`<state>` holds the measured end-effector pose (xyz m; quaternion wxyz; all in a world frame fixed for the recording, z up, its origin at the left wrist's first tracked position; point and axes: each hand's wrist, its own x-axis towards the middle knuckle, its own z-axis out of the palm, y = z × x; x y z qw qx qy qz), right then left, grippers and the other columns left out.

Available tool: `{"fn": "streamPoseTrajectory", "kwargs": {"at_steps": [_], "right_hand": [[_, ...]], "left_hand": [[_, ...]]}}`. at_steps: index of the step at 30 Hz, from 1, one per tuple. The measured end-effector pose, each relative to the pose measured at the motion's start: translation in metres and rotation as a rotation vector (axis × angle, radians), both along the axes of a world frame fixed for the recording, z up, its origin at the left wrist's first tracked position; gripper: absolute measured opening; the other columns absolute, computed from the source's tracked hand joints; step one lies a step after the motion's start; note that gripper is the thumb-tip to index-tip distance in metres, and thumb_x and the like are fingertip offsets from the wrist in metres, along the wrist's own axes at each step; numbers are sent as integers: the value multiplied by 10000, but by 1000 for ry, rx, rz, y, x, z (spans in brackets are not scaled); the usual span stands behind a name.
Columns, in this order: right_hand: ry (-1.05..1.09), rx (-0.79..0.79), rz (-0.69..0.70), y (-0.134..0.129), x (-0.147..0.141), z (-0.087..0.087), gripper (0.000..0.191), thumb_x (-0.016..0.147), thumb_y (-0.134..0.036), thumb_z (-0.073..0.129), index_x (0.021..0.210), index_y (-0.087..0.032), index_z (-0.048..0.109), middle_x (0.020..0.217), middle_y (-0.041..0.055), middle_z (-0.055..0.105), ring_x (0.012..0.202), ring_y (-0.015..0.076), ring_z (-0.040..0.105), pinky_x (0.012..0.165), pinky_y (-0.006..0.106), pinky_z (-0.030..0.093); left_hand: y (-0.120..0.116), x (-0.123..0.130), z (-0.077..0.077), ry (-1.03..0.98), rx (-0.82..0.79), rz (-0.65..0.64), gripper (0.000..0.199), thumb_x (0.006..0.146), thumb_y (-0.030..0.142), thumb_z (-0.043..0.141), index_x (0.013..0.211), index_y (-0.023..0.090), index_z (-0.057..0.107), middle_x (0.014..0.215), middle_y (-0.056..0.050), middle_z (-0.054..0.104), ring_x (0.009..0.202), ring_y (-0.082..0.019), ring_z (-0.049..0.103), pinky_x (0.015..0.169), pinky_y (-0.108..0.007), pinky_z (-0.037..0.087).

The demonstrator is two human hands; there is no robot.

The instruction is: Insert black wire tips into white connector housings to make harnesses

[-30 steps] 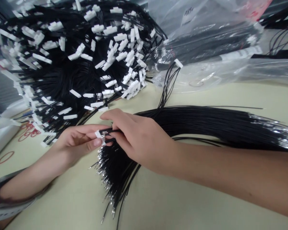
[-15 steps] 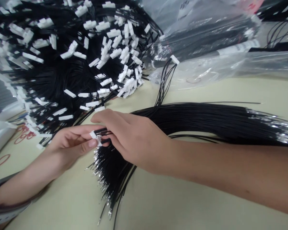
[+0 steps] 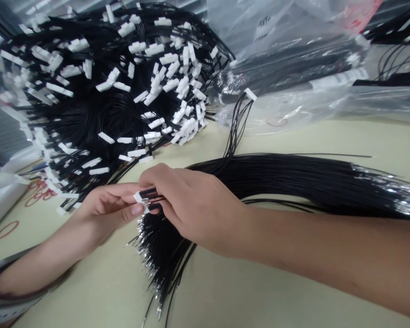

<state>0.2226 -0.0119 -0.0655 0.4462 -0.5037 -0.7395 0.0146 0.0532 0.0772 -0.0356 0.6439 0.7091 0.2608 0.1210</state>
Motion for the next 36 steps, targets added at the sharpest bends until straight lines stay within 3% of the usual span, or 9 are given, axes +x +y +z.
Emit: {"fn": "streamPoseTrajectory", "kwargs": {"at_steps": [5, 10, 16, 19, 22, 27, 31, 36], "right_hand": [[-28, 23, 41, 1, 0, -1, 247, 778, -65, 464, 1003, -163, 442, 775, -37, 554, 690, 43, 528, 598, 154, 408], [-22, 11, 67, 2, 0, -2, 276, 774, -50, 464, 1025, -162, 436, 790, -43, 554, 730, 42, 523, 632, 146, 408], [102, -64, 67, 1, -3, -1, 293, 783, -87, 483, 1058, -142, 397, 740, -49, 544, 658, 32, 530, 622, 137, 431], [101, -66, 46, -1, -7, 0, 302, 778, -66, 472, 1053, -163, 396, 737, -53, 547, 663, 34, 535, 624, 141, 431], [65, -27, 27, -2, -11, 0, 271, 776, -57, 469, 1014, -175, 420, 750, -47, 556, 671, 38, 536, 619, 145, 425], [87, -14, 80, -2, -12, -4, 185, 773, -41, 458, 902, -172, 475, 793, -32, 561, 691, 37, 524, 611, 141, 410], [122, -17, 92, 3, -7, -1, 115, 769, -59, 501, 834, -146, 539, 769, -37, 596, 683, 25, 532, 614, 126, 397], [174, -203, 24, 10, 4, 16, 94, 782, -155, 547, 786, -184, 637, 711, -63, 648, 617, 25, 560, 559, 128, 400]], "left_hand": [[0, 0, -3, -45, -21, 31, 255, 790, 114, 572, 1008, 218, 653, 944, -18, 701, 854, -166, 640, 798, -277, 503], [-1, -1, -5, -90, -44, 55, 295, 780, 28, 556, 966, 230, 663, 801, 53, 719, 723, -52, 637, 676, -104, 478], [-7, 0, -2, 39, 190, 81, 269, 774, 103, 571, 1023, 177, 642, 845, -14, 703, 696, -113, 600, 594, -182, 463], [-10, -1, -5, 27, 370, 61, 327, 782, 141, 550, 1088, 240, 606, 792, -9, 684, 697, -169, 581, 562, -254, 459], [-14, -2, -8, -20, 533, 45, 377, 790, 143, 525, 1124, 309, 574, 725, 8, 650, 629, -168, 556, 477, -252, 422], [-19, -2, -6, 100, 695, 72, 339, 774, 89, 516, 1073, 208, 621, 712, -8, 643, 560, -133, 525, 401, -214, 356], [-16, 2, -2, 98, 534, 59, 284, 783, 119, 533, 1049, 159, 626, 724, -20, 668, 588, -127, 558, 445, -198, 402], [-4, 6, 1, 21, 146, 136, 282, 792, 137, 563, 1071, 109, 588, 900, -77, 700, 830, -153, 629, 722, -209, 489]]}}
